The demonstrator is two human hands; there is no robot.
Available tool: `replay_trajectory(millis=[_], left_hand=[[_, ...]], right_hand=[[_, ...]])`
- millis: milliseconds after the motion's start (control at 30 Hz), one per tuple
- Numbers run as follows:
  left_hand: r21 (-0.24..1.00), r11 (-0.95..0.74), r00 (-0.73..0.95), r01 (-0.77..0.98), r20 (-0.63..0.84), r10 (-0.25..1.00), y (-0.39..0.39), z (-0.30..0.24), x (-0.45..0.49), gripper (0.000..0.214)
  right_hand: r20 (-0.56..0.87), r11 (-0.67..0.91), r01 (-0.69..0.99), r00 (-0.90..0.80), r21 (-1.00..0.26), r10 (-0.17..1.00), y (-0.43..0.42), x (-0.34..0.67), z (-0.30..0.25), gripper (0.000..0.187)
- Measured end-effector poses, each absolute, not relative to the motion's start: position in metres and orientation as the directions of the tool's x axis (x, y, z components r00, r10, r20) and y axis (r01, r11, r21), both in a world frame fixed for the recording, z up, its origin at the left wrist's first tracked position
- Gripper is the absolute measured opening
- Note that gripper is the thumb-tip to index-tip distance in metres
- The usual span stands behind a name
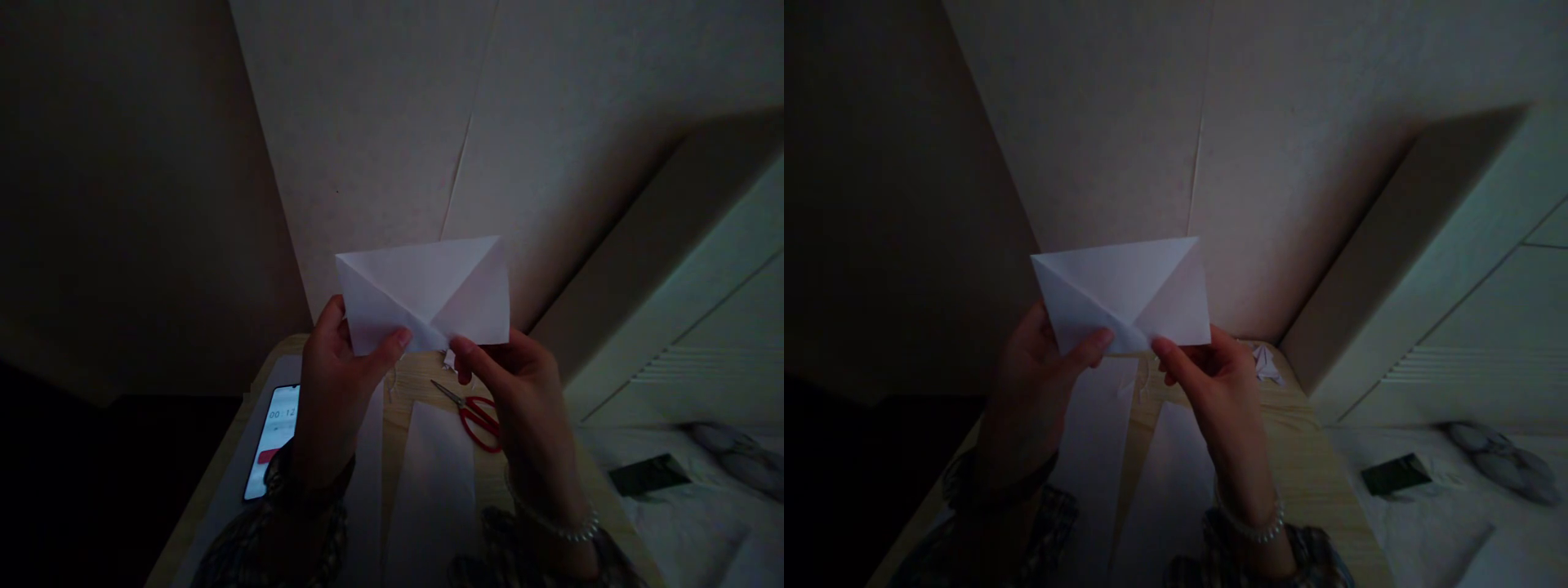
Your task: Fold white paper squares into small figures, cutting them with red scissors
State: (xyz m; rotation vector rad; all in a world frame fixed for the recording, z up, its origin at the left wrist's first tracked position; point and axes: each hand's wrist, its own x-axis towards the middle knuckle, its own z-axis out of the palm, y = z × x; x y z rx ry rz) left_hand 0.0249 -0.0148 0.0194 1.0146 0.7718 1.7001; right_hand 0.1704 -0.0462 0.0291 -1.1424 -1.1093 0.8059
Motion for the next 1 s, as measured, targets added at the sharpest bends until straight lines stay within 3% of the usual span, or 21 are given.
replay_trajectory(millis=[267, 567, 1000], left_hand=[[0.802, -0.205, -0.138, -0.561, 0.154, 0.978, -0.0207, 0.0175, 0.0337, 0.030], [0.805, -0.128, -0.068, -0.580, 0.109, 0.992, -0.0221, 0.0230, 0.0358, 0.037], [0.813, -0.089, 0.009, -0.576, 0.115, 0.993, -0.0201, 0.0182, 0.0310, 0.021]], right_hand=[[0.279, 0.283, 0.029, 0.281, -0.959, 0.918, -0.0492, 0.1658, 0.0285, 0.018], [0.332, 0.313, 0.111, 0.261, -0.943, 0.907, -0.0506, 0.1662, 0.0306, 0.018], [0.378, 0.343, 0.170, 0.264, -0.924, 0.887, -0.0479, 0.1671, 0.0299, 0.016]])
